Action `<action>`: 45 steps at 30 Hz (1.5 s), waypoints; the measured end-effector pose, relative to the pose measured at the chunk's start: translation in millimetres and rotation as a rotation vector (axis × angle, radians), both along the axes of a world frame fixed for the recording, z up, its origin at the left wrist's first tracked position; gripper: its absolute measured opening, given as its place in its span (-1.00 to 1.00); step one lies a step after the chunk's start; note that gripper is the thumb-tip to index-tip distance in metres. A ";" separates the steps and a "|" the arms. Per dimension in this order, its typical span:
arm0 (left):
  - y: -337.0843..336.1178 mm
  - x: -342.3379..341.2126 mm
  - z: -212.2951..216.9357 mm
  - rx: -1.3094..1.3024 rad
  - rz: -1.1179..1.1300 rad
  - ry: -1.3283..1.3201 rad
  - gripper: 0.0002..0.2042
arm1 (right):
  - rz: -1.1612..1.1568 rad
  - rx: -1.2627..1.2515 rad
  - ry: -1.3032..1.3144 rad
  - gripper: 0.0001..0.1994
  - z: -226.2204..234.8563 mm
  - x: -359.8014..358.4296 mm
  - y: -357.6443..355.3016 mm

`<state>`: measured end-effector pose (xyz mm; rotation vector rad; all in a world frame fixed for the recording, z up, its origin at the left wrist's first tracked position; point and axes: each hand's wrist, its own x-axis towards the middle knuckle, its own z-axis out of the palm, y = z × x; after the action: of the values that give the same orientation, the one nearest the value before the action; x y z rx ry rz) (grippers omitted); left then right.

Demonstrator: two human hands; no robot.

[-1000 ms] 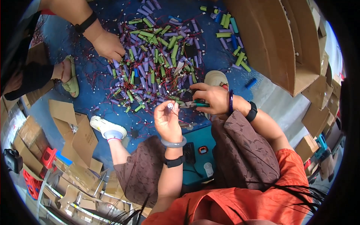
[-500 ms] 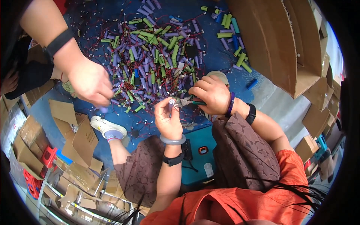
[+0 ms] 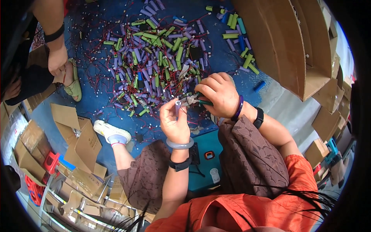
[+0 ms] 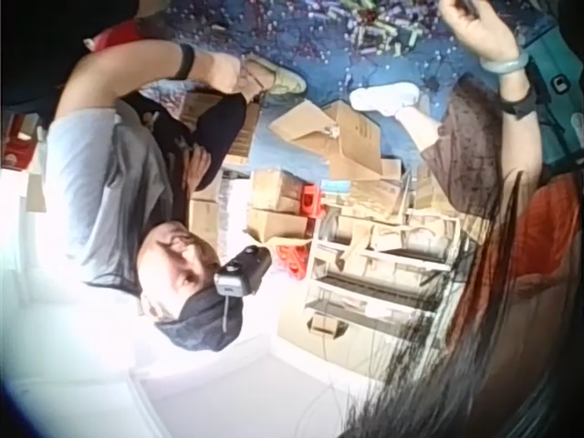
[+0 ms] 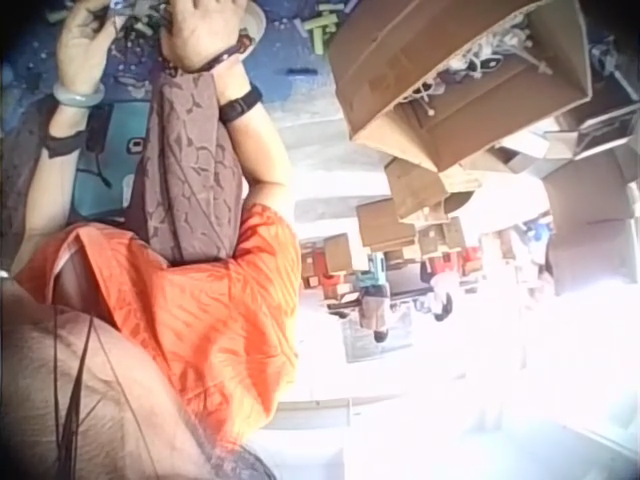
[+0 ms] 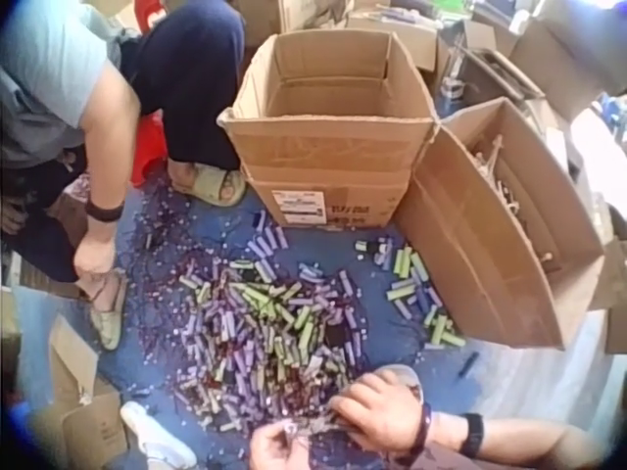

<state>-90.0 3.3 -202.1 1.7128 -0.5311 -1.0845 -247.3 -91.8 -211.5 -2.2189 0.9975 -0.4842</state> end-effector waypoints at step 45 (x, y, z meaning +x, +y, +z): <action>-22.7 -26.3 18.4 -0.025 0.059 0.114 -0.75 | 0.103 0.959 -0.435 -0.56 -27.5 -1.2 -2.9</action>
<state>-116.3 -19.4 -183.7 1.6242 -0.4187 -1.1208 -248.5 -94.7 -239.0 -1.2264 0.6626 -0.3162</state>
